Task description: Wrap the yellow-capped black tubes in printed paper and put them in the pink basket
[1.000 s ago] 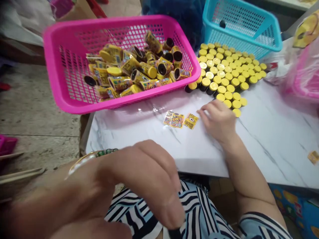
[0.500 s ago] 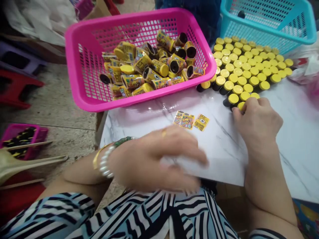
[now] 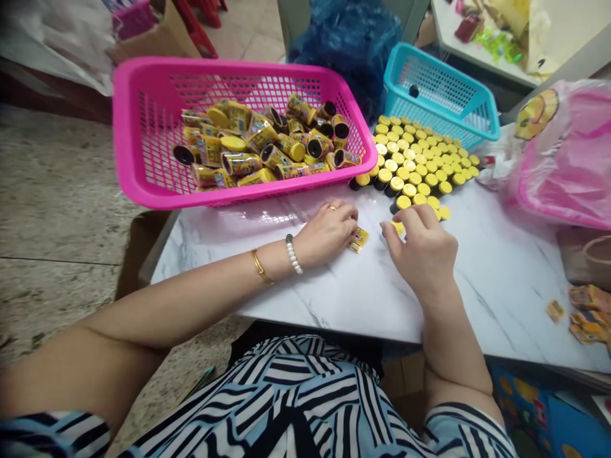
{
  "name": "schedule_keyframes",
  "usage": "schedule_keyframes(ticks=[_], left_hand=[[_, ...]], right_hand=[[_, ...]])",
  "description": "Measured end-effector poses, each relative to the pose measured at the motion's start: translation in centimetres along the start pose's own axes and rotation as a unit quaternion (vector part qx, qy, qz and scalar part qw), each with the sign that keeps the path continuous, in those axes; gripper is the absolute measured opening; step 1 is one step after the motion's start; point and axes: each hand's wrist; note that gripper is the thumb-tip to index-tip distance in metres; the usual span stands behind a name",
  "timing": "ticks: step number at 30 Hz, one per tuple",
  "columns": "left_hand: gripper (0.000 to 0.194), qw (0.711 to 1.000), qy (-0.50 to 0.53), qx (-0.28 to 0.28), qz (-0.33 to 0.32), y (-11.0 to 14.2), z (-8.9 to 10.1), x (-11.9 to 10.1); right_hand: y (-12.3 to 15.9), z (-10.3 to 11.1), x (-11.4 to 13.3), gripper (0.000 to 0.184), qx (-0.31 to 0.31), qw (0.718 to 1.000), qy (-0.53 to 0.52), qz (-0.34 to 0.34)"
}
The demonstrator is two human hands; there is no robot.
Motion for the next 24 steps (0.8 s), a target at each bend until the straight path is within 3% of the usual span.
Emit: schedule_keyframes(ticks=[5, 9, 15, 19, 22, 24], left_hand=[[0.027, 0.998, 0.026, 0.035, -0.049, 0.2, 0.5, -0.1], [0.018, 0.997, 0.022, 0.065, -0.036, -0.1, 0.3, -0.5], [0.031, 0.999, -0.004, 0.038, -0.018, -0.3, 0.2, -0.3], [0.016, 0.997, 0.027, 0.065, -0.034, -0.5, 0.3, -0.4], [0.017, 0.994, 0.101, 0.037, -0.015, -0.4, 1.0, -0.5], [0.025, 0.974, 0.225, 0.03, 0.027, -0.3, 2.0, -0.4]], right_hand=[[0.2, 1.0, 0.5, 0.009, 0.003, 0.993, -0.081, 0.08], [0.1, 0.5, 0.1, 0.012, -0.017, 0.995, -0.086, 0.053], [0.1, 0.4, -0.4, 0.011, -0.039, 0.994, -0.095, 0.043], [0.2, 0.2, -0.5, 0.012, -0.04, 0.993, -0.104, 0.042], [0.2, 0.2, -0.3, 0.011, -0.035, 0.99, -0.121, 0.063], [0.1, 0.3, 0.0, 0.01, -0.018, 0.985, -0.151, 0.077]])
Point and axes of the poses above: each hand's wrist, its own y-axis away from the middle knuckle, its own z-axis out of the back of the hand, x = y × z, and after that the axes turned 1 degree about -x, right-handed
